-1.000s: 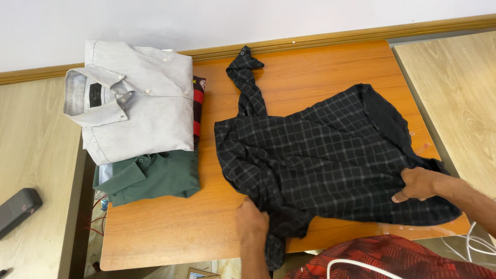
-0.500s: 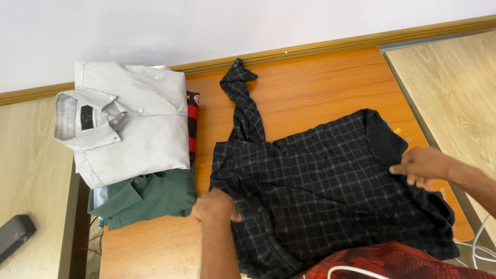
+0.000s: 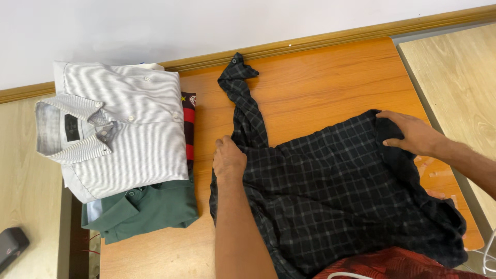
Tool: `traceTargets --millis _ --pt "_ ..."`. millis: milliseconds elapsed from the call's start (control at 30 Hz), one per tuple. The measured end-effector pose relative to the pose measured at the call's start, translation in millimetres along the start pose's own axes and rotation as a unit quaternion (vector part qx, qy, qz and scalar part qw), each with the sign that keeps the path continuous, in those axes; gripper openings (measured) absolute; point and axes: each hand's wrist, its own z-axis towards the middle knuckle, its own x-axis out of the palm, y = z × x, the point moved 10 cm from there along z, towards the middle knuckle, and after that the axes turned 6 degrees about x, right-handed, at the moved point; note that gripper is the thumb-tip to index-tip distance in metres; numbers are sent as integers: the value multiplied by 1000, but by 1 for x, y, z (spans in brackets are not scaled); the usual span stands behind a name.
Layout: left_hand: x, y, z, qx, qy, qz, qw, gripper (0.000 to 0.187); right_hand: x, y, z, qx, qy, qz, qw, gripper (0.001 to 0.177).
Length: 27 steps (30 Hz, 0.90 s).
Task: The person folds a dark plaid shirt on a wooden table, then picks up and unfolds a green shirt and a striped shirt, placing them back on the table. The person continues to handle several shirts, including a red and black striped shirt, without completing the folding process.
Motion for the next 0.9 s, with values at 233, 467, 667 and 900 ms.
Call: traceTargets --millis 233,467,667,900 --pt "18 21 21 -110 101 77 986 48 3 -11 12 70 29 22 997 102" --pt "36 50 18 -128 260 133 948 61 33 -44 34 109 50 63 991 83" --pt "-12 56 41 -134 92 17 987 51 22 -85 41 185 10 74 980 56" --pt "-71 -3 68 -83 -143 -137 977 33 -34 -93 44 255 -81 241 933 38"
